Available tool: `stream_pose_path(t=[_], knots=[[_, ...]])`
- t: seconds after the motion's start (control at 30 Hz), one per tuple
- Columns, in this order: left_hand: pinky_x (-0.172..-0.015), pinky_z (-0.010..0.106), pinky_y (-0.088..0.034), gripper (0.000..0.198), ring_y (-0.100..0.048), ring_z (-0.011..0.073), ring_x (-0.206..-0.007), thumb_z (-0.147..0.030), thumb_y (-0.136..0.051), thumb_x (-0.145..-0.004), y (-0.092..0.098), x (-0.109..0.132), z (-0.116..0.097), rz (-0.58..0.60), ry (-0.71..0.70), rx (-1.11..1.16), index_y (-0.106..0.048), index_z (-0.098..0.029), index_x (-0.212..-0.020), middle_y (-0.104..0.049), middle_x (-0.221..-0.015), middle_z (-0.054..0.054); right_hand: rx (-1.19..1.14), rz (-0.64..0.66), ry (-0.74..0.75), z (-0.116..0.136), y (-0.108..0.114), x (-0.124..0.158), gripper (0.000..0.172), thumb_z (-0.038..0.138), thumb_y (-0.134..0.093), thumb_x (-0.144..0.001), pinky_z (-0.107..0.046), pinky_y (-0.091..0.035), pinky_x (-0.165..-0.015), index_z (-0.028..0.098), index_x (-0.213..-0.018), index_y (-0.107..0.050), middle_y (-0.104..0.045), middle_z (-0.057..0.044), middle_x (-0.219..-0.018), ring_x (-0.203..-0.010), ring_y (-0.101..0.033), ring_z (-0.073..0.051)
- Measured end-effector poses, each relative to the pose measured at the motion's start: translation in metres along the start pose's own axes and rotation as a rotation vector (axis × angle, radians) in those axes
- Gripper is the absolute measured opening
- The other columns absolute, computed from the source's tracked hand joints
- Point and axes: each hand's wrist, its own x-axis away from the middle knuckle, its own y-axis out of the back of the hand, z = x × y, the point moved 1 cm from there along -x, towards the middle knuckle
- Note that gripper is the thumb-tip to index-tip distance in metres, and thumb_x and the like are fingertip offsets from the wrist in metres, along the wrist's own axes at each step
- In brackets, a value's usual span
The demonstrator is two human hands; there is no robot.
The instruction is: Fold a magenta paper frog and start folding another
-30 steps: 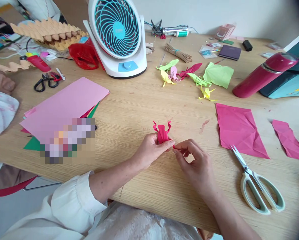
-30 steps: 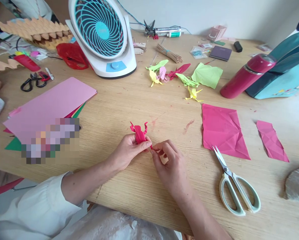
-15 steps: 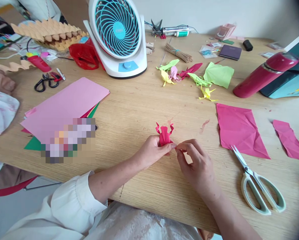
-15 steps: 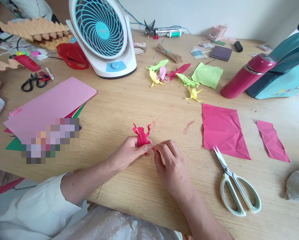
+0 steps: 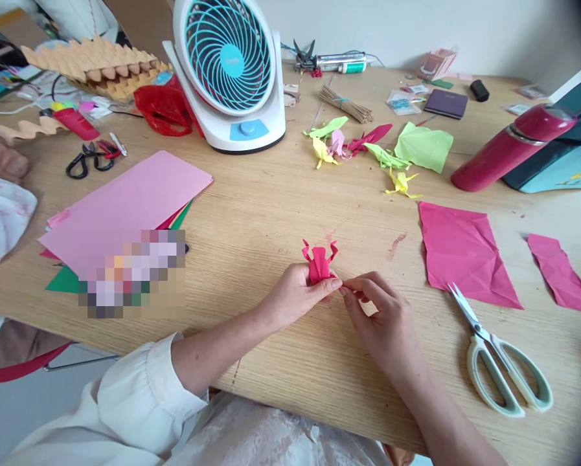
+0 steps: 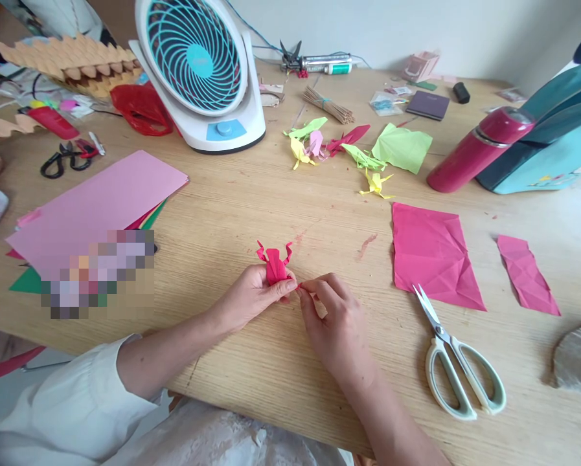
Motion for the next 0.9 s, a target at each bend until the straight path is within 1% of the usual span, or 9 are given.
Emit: stream_pose_path(t=[0.1, 0.2, 0.37, 0.5, 0.73, 0.9], knots=[[-0.068, 0.024, -0.051, 0.036, -0.060, 0.0147, -0.077, -0.049, -0.073, -0.078, -0.0006, -0.0003, 0.0001, -0.002, 0.027, 0.035, -0.070, -0.013, -0.083, -0.066, -0.081, 0.004, -0.119, 0.022, -0.076, 0.0016, -0.0005, -0.0008, 0.013, 0.019, -0.056, -0.093, -0.028, -0.046, -0.064, 0.023, -0.093, -0.068, -0.062, -0.002, -0.084, -0.069, -0.056, -0.014], [-0.068, 0.025, -0.051, 0.036, -0.061, 0.0152, -0.078, -0.048, -0.074, -0.077, -0.0008, -0.0005, 0.0002, -0.008, 0.041, 0.045, -0.070, -0.013, -0.082, -0.066, -0.082, 0.004, -0.210, 0.047, -0.132, 0.0027, -0.0004, -0.0013, 0.014, 0.023, -0.057, -0.093, -0.027, -0.046, -0.062, 0.022, -0.095, -0.071, -0.063, -0.002, -0.082, -0.069, -0.057, -0.014], [-0.067, 0.024, -0.048, 0.033, -0.058, 0.0131, -0.072, -0.045, -0.075, -0.077, -0.0012, -0.0011, 0.0007, -0.010, 0.010, 0.050, -0.068, -0.013, -0.079, -0.064, -0.076, 0.002, -0.293, 0.053, -0.206, 0.0010, -0.0014, -0.0007, 0.015, 0.032, -0.061, -0.091, -0.026, -0.047, -0.060, 0.021, -0.092, -0.071, -0.065, -0.003, -0.080, -0.068, -0.058, -0.015], [-0.065, 0.024, -0.046, 0.033, -0.054, 0.0115, -0.069, -0.045, -0.075, -0.077, -0.0017, -0.0020, -0.0001, 0.009, 0.011, 0.072, -0.065, -0.013, -0.077, -0.059, -0.073, 0.000, -0.364, 0.062, -0.282, -0.0015, -0.0043, 0.0008, 0.015, 0.033, -0.064, -0.090, -0.026, -0.047, -0.060, 0.020, -0.090, -0.070, -0.067, -0.003, -0.081, -0.070, -0.060, -0.015], [-0.066, 0.024, -0.047, 0.036, -0.055, 0.0113, -0.069, -0.048, -0.073, -0.078, 0.0002, -0.0015, -0.0047, 0.066, 0.015, 0.054, -0.063, -0.013, -0.077, -0.058, -0.073, 0.000, -0.440, 0.075, -0.310, -0.0005, -0.0054, 0.0005, 0.015, 0.034, -0.067, -0.088, -0.025, -0.047, -0.059, 0.019, -0.086, -0.069, -0.067, -0.003, -0.079, -0.067, -0.060, -0.015], [-0.069, 0.026, -0.048, 0.040, -0.057, 0.0129, -0.072, -0.052, -0.070, -0.080, 0.0010, -0.0004, -0.0044, 0.062, 0.052, 0.047, -0.063, -0.013, -0.080, -0.060, -0.075, 0.002, -0.510, 0.059, -0.335, 0.0009, -0.0075, 0.0001, 0.013, 0.031, -0.067, -0.088, -0.025, -0.049, -0.061, 0.019, -0.082, -0.066, -0.068, -0.003, -0.080, -0.068, -0.062, -0.014]])
